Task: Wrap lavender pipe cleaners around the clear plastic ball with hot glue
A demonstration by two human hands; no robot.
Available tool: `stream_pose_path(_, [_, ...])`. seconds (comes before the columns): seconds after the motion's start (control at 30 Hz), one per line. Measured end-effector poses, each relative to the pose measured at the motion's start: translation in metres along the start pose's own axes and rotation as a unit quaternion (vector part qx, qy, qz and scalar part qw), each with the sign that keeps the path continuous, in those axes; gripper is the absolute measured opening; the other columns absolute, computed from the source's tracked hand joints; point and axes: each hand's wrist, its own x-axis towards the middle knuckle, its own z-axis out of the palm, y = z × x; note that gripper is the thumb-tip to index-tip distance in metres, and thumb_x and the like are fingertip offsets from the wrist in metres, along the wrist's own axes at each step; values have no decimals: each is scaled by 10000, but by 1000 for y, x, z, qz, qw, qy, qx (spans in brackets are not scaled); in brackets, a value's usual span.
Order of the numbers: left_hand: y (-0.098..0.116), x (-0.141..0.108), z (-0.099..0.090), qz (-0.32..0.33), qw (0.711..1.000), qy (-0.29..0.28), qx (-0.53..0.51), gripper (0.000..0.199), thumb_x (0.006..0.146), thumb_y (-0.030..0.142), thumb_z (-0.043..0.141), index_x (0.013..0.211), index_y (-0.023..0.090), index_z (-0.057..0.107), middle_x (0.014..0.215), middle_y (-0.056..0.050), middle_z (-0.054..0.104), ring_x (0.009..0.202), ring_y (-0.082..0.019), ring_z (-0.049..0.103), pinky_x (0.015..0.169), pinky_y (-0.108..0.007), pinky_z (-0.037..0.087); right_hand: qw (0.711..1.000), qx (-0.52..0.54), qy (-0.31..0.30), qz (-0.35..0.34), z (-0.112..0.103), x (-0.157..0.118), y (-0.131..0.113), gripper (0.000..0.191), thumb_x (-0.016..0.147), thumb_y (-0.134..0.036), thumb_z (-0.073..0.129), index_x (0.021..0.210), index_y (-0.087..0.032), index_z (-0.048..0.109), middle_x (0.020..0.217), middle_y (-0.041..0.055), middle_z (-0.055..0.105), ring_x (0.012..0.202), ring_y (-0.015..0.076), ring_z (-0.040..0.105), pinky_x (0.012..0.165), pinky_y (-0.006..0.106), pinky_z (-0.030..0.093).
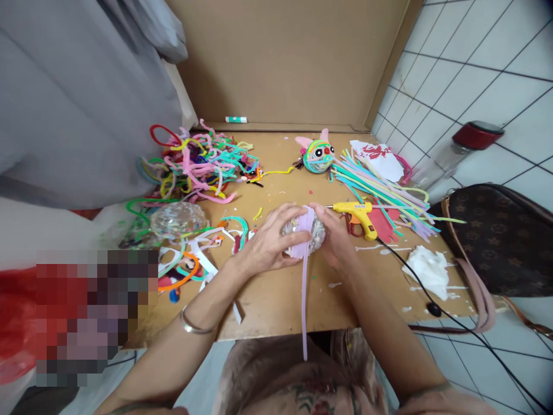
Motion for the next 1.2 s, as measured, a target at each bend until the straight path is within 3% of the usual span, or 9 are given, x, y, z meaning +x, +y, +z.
stream_pose_path(0.6, [2,0,2,13,1000,3,-5,440,778,286,715,1173,246,526,1404,-172,418,1352,-344,401,1060,-586,418,1000,0,0,-7,0,-3,-1,417,544,-314,772,919,-215,618,868,-14,638,743,125,573,712,281,479])
stream_pose_path(0.9, [1,2,-1,13,1000,10,-11,472,772,300,727,1182,241,501,1396,-178,410,1346,-342,401,1063,-585,410,999,-33,-11,-25,1,-4,1,488,568,-390,809,980,-232,603,956,2,634,882,164,590,810,315,466])
stream_pose_path(1.2, [3,2,0,-47,997,22,-62,571,710,281,776,1206,242,496,1375,-172,425,1291,-323,468,1030,-519,442,1000,-11,11,-9,4,-2,5,465,538,-411,842,909,-226,630,866,-22,647,809,142,596,751,278,476])
